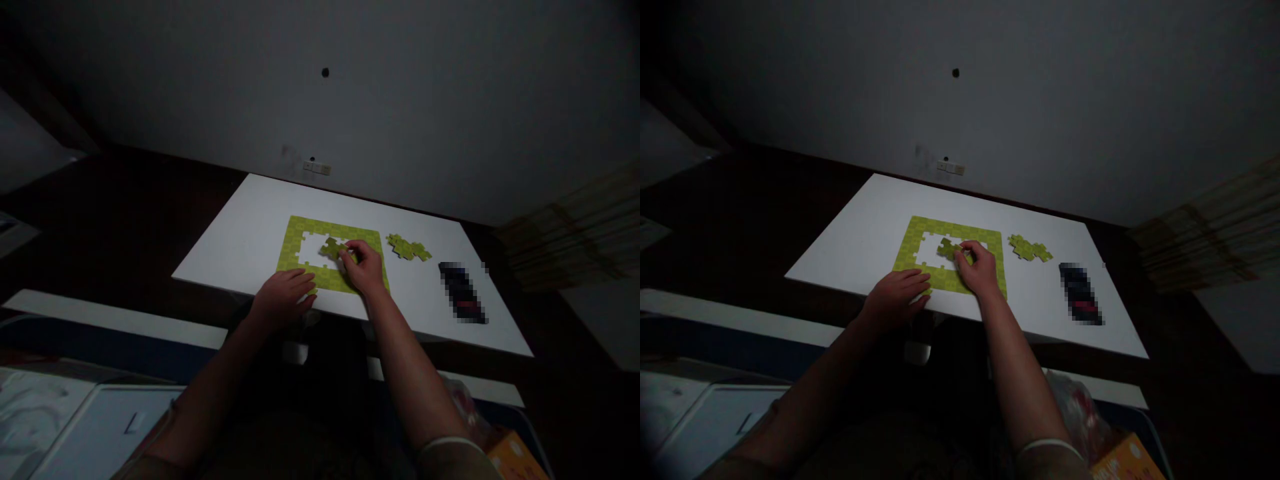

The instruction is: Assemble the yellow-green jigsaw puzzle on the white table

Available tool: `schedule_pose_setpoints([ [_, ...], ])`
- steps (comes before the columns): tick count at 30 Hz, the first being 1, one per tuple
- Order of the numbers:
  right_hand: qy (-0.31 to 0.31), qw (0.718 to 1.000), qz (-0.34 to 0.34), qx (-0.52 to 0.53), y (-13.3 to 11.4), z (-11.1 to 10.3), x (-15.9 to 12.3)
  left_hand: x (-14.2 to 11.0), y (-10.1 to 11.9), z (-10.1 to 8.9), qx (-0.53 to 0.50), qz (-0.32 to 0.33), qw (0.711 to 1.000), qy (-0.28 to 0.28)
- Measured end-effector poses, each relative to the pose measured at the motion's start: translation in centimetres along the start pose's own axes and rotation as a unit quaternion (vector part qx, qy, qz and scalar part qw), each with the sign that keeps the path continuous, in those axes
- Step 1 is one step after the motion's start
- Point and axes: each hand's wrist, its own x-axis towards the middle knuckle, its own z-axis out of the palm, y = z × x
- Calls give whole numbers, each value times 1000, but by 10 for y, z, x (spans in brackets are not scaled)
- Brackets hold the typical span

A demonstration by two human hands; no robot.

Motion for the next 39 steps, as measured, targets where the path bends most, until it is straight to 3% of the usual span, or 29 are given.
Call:
schedule_pose_setpoints([
  [3,-13,1000,5,-2,-3,6,5,-4,2,2,-4,-6,1000,7],
  [8,-135,991,4,-20,-13,27,17,-2,2,0,-12,-10,1000,-2],
  [11,-167,985,0,-51,-15,36,20,-1,3,-2,-37,-20,999,-4],
  [16,-169,984,7,-58,-9,40,20,0,5,-3,-83,-32,996,5],
  [20,-171,985,4,-35,-9,42,16,0,4,-1,-61,-24,998,8],
  [23,-123,992,-16,17,-15,40,12,-1,2,2,-37,-18,999,11],
  [26,21,996,-40,71,-17,22,17,-2,1,4,-20,-12,1000,8],
  [29,159,981,-44,98,-5,-19,31,-2,-1,5,-1,-9,1000,3],
  [31,153,985,-13,84,10,-51,37,-2,-2,5,13,-5,1000,6],
  [34,71,996,46,15,35,-87,33,-2,-3,5,31,6,999,22],
  [36,26,997,67,-14,48,-95,22,-2,-4,5,39,14,999,31],
  [39,-7,996,84,-24,61,-89,7,-2,-5,5,50,19,998,33],
])
